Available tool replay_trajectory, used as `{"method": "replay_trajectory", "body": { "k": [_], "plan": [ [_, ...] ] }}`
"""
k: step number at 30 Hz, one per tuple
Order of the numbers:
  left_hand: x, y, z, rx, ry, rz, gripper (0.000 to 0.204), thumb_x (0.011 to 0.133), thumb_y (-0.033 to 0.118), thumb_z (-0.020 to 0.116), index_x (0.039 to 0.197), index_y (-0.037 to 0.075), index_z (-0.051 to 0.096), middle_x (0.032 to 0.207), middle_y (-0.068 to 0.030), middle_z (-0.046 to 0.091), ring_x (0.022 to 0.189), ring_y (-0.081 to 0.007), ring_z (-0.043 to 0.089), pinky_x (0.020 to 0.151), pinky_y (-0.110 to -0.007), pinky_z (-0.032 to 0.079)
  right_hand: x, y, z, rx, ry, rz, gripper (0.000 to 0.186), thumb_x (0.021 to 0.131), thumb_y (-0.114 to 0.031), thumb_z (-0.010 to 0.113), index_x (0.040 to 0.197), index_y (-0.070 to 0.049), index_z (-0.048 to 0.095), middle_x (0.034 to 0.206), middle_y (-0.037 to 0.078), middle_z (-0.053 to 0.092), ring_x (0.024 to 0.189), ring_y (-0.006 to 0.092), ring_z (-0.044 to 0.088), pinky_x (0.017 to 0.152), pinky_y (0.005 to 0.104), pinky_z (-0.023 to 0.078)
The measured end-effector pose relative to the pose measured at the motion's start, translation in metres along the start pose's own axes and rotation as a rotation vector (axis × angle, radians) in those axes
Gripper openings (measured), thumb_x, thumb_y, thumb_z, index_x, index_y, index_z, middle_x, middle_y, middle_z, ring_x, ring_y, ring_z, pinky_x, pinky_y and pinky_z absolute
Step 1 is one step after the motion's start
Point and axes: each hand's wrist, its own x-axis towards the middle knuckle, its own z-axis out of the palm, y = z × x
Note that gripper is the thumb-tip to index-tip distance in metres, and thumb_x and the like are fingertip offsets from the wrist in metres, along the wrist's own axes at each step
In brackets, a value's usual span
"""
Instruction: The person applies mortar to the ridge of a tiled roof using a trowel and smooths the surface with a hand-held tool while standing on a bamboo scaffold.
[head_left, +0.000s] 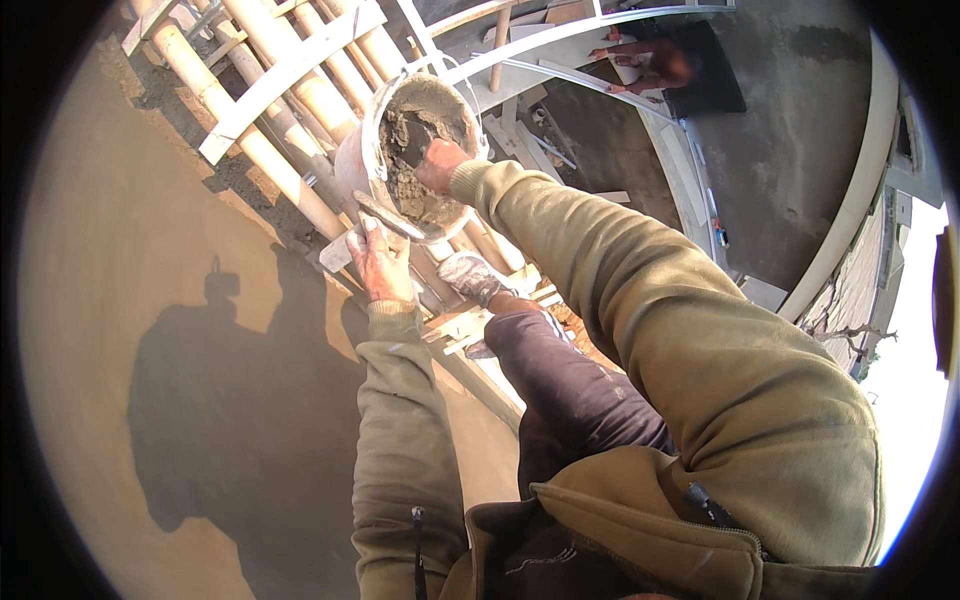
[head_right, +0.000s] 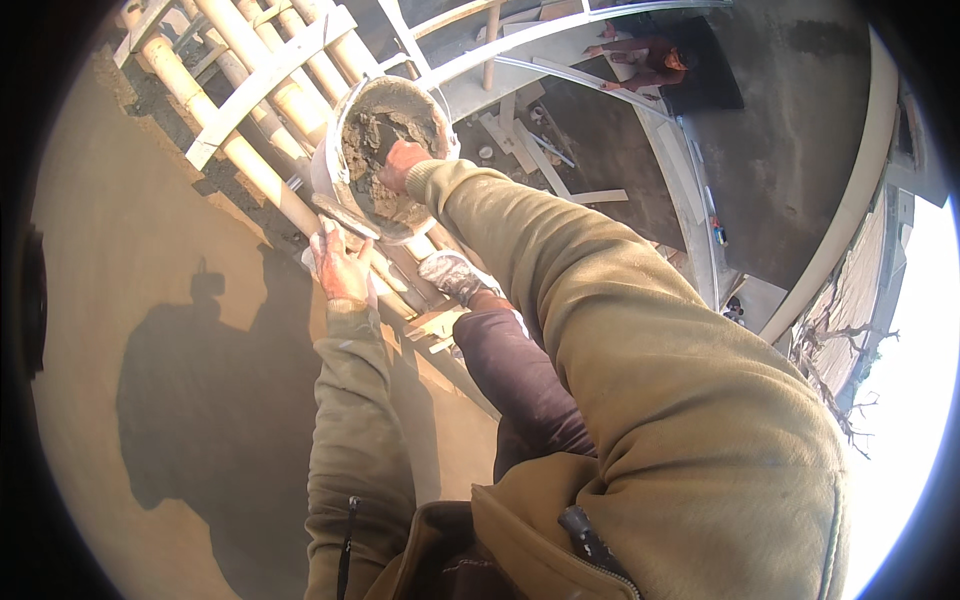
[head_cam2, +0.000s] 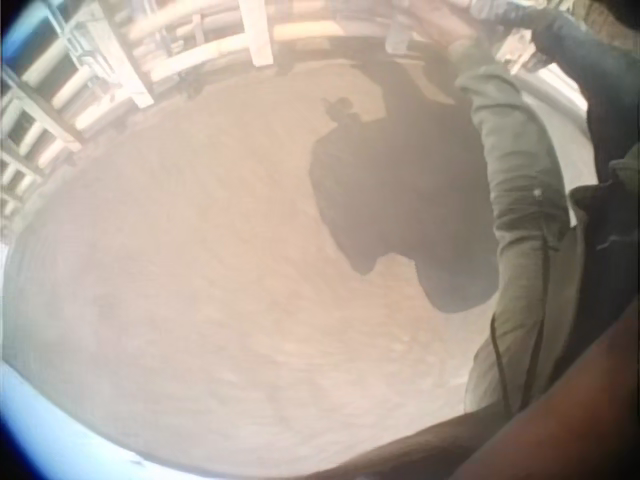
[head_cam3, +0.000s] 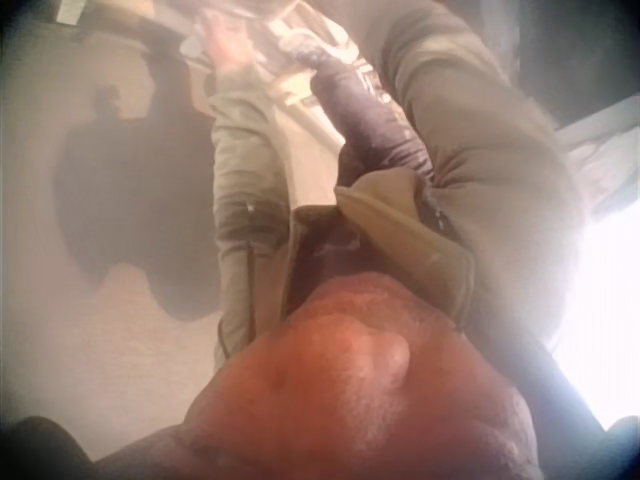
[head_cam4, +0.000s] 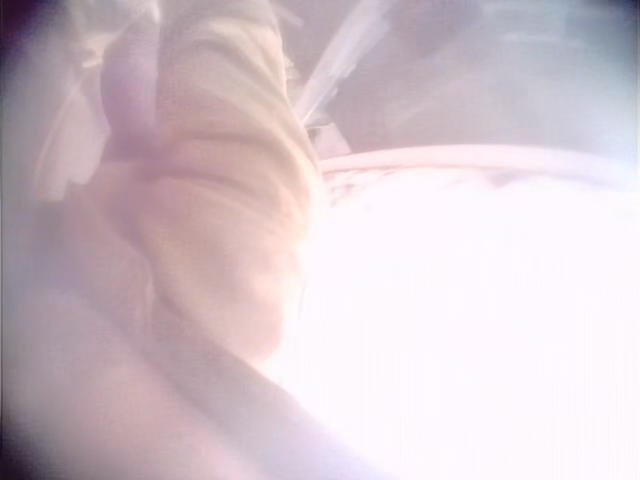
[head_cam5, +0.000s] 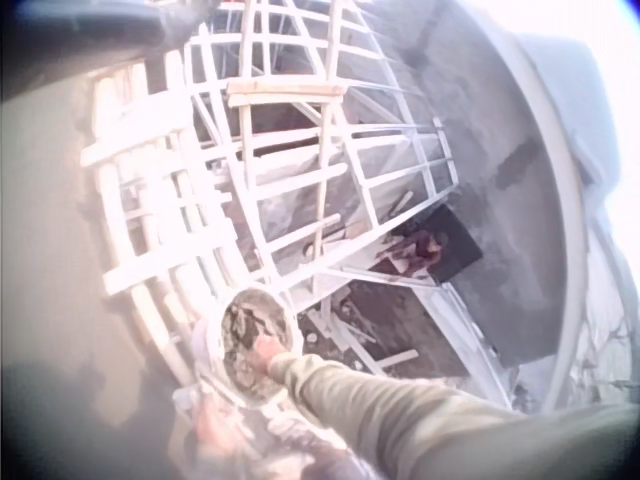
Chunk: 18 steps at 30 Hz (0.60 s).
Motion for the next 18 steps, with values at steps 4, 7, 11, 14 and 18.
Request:
{"method": "replay_trajectory", "body": {
  "k": [4,7,11,14,18],
  "plan": [
    [0.000,-0.005,-0.010,0.006,0.064,0.067,0.060,0.105,0.033,0.059,0.153,0.009,0.034,0.152,-0.0155,0.041,0.140,-0.0342,0.045,0.111,-0.055,0.046,-0.009,0.028,0.014,0.036,-0.009,-0.285,0.022,0.095,-0.019,0.064,0.092,0.001,0.075,0.078,0.015,0.073,0.075,0.0291,0.075,0.069,0.0389,0.059],
    [0.011,-0.008,-0.012,0.145,-0.014,0.103,0.062,0.104,0.034,0.060,0.153,0.007,0.035,0.160,-0.0163,0.033,0.146,-0.0367,0.038,0.114,-0.055,0.045,0.049,0.052,0.057,-0.046,0.151,-0.393,0.022,0.096,-0.019,0.066,0.091,0.001,0.072,0.069,0.011,0.066,0.064,0.0264,0.069,0.061,0.0392,0.056],
    [0.004,0.002,-0.011,0.576,-0.080,0.180,0.060,0.106,0.034,0.057,0.153,0.006,0.032,0.159,-0.0170,0.033,0.145,-0.0382,0.039,0.115,-0.055,0.045,0.019,0.020,0.030,0.657,-0.222,0.089,0.023,0.101,-0.024,0.065,0.097,-0.003,0.073,0.074,0.010,0.065,0.057,0.0220,0.061,0.050,0.0410,0.050],
    [0.019,-0.019,-0.027,0.590,-0.091,0.188,0.054,0.106,0.032,0.055,0.149,0.007,0.034,0.155,-0.0170,0.035,0.144,-0.0405,0.040,0.115,-0.057,0.044,-0.006,0.048,0.038,0.843,-0.199,-0.067,0.030,0.099,-0.031,0.063,0.091,-0.004,0.073,0.072,0.010,0.068,0.057,0.0220,0.064,0.053,0.0357,0.053],
    [0.023,-0.014,-0.028,0.247,0.003,0.106,0.046,0.105,0.031,0.053,0.144,0.010,0.038,0.150,-0.0168,0.038,0.139,-0.0452,0.041,0.113,-0.060,0.044,-0.017,0.066,0.042,0.389,-0.047,-0.205,0.034,0.100,-0.033,0.061,0.099,-0.001,0.074,0.078,0.016,0.071,0.069,0.0289,0.070,0.064,0.0393,0.056]
  ]
}}
